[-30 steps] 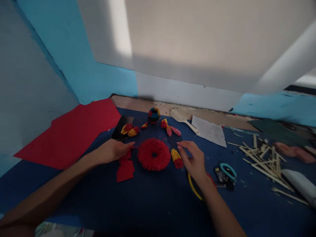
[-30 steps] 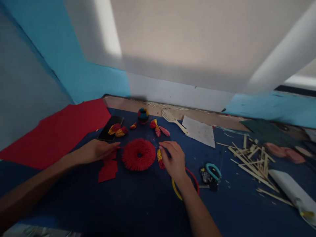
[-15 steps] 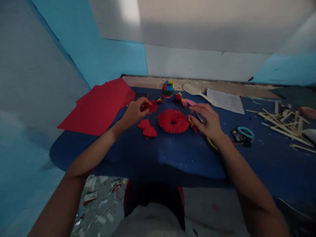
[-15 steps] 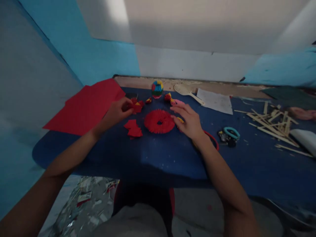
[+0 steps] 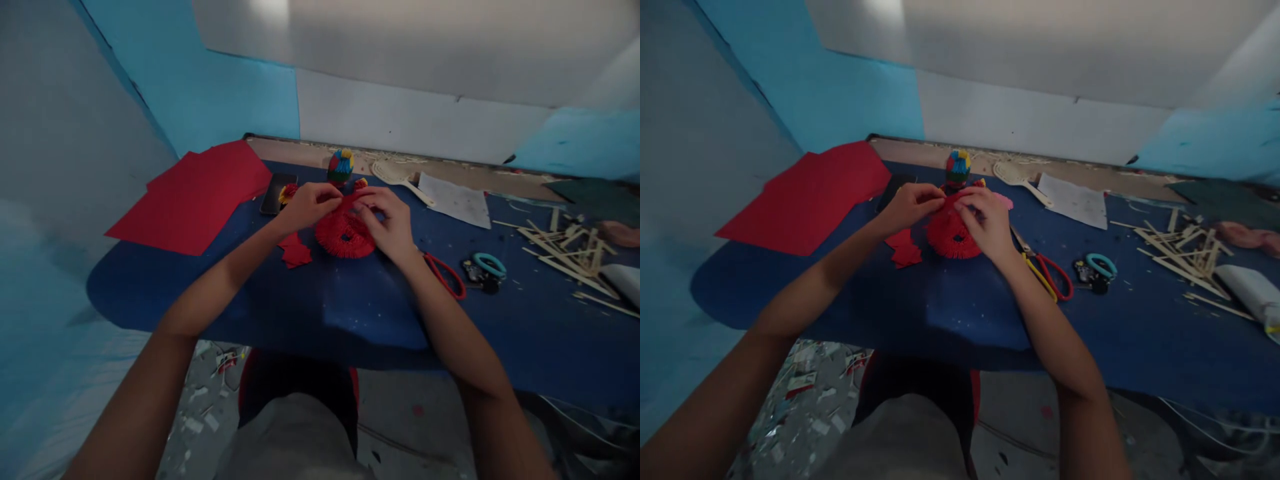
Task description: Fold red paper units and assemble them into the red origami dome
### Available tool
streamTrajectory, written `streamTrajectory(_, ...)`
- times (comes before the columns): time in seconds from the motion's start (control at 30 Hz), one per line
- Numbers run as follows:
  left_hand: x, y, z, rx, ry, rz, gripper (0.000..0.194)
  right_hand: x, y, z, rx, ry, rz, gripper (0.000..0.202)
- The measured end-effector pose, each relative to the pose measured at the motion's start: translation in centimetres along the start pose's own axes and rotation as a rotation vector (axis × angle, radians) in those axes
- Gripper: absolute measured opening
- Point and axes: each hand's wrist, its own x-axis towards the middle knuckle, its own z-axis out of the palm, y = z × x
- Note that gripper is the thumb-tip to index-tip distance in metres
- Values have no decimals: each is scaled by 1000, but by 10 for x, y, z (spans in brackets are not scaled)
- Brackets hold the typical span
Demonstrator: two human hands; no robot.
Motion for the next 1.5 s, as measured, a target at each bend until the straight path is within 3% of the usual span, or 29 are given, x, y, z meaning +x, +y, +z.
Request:
streamTrajectory(0.1,-10,5,2,45,5,54,35,-7,0,6,62,108,150,14)
streamTrajectory(0.17,-18,10,1,25,16,77,39,-11,-1,8,103,126,154,12)
streamTrajectory(0.3,-27,20,-4,1,49,40,28,-16,-6,9,260,104,139,6)
streamTrajectory(0.4,-30,24,-3,-16,11,68,24,-18,-9,9,459,40,226,36)
streamTrajectory(0.47,-32,25,1,-25,-1,93,23,-20,-11,9,532,2,282,35)
streamTrajectory(0.57,-35,26,7,-4,11,129,22,-21,-12,9,559,-9,345,20)
streamTrajectory(0.7,-37,24,12,43,32,188,24,-22,-11,9,553,43,396,16)
streamTrajectory(1.0,-39,20,21,68,126,197,21,-24,-8,13,661,96,460,24)
streamTrajectory(1.33,-38,17,23,125,130,247,18,-25,-8,15,706,133,523,23)
streamTrajectory(1.5,-38,18,24,91,134,207,15,-25,-8,17,772,180,590,22)
